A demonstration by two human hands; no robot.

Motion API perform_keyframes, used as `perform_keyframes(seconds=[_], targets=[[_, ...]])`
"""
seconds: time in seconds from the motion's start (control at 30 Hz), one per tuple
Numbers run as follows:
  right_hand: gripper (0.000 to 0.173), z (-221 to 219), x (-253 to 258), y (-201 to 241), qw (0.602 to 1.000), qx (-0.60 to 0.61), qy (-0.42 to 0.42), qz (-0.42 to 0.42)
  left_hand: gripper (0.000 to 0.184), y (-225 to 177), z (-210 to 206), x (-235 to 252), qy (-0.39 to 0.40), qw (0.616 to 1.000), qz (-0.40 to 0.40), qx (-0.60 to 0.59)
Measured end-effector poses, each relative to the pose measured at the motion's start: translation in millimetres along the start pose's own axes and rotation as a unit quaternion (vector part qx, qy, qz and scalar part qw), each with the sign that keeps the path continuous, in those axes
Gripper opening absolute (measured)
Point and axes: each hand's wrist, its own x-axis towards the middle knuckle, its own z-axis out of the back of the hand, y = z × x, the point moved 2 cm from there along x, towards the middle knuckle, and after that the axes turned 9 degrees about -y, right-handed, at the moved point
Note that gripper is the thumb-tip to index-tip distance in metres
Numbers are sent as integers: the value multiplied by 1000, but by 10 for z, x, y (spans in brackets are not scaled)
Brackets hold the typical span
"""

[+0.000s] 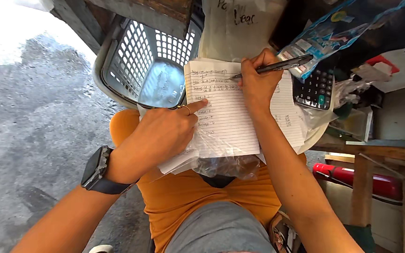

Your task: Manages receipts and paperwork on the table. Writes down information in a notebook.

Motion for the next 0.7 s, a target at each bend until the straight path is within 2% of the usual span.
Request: perform_keyframes(seconds=[0.37, 0.53, 0.6, 0.7], targets=[[37, 13, -12, 4, 1000, -18, 10, 0, 16, -1, 8, 1, 10, 1000, 4, -1], [37, 71, 106, 10, 984, 116, -24, -130, 14, -28, 29, -1, 1, 1000, -2, 17], [29, 72, 112, 69, 983, 116, -16, -144, 14, -41, 47, -1, 2, 1000, -2, 19], [18, 43, 108, 105, 989, 105, 36, -101, 15, -25, 40, 10, 11, 1000, 4, 14]])
